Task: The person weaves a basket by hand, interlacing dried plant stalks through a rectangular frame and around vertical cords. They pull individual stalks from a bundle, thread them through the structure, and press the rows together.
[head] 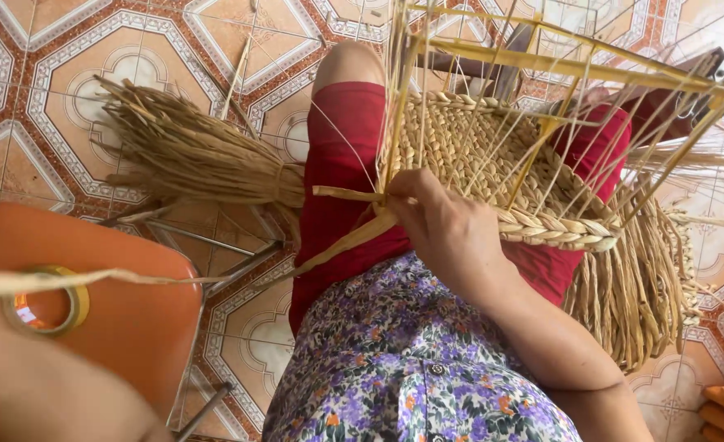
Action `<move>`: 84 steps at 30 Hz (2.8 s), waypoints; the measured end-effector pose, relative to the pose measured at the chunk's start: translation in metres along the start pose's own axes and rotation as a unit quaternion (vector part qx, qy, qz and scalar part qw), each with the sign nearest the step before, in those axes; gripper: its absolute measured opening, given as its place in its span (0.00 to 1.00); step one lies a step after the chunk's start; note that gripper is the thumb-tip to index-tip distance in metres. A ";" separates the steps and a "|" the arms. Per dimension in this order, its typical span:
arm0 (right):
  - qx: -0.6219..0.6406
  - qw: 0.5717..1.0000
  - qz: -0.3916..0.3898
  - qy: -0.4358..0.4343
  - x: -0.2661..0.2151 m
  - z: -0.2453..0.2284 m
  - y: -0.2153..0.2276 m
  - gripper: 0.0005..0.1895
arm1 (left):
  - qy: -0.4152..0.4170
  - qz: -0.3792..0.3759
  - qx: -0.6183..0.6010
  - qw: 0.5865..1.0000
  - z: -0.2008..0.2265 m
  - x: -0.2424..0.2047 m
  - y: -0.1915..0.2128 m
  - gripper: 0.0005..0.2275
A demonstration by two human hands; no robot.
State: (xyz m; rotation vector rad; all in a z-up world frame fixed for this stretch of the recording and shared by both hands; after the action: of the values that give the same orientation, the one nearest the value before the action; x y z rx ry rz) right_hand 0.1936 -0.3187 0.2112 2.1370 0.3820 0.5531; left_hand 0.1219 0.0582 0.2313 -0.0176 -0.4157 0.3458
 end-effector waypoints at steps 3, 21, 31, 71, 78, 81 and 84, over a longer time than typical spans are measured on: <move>-0.020 1.000 -0.013 -0.017 0.003 0.005 -0.007 0.08 | -0.043 -0.008 0.082 0.996 0.005 -0.007 -0.087 0.07; 0.004 0.995 -0.017 -0.102 0.001 0.029 -0.012 0.07 | 0.128 -0.256 0.077 0.955 -0.108 -0.038 -0.238 0.04; 0.034 0.994 -0.010 -0.105 0.000 0.030 -0.010 0.08 | 0.050 -0.315 0.149 0.936 -0.087 -0.031 -0.256 0.07; 0.113 0.980 0.071 -0.145 -0.016 0.062 0.013 0.11 | 0.203 -0.428 -0.142 0.869 -0.126 -0.023 -0.264 0.12; 0.325 0.891 0.256 -0.189 -0.079 0.121 0.135 0.10 | 0.257 -0.171 -0.093 0.947 -0.246 0.036 -0.194 0.14; 0.350 0.877 0.299 -0.137 -0.102 0.150 0.148 0.11 | 0.185 -0.119 -0.006 0.975 -0.246 0.069 -0.183 0.22; 0.485 0.823 0.286 -0.072 -0.102 0.191 0.127 0.09 | 0.242 -0.094 0.088 0.962 -0.229 0.075 -0.183 0.25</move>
State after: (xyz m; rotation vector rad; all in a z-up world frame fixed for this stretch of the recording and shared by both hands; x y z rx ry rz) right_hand 0.2139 -0.5681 0.1899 3.3089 -0.1449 0.5803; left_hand 0.3377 -0.0770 0.0670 0.1091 0.1007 0.1793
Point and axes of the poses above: each hand's wrist, its own x-axis towards the middle knuckle, its own y-axis out of the back of the hand, z = x × y, the point moved 10 cm from there along x, towards the middle knuckle, and after that the axes turned 4 degrees about -x, right-handed, at the moved point
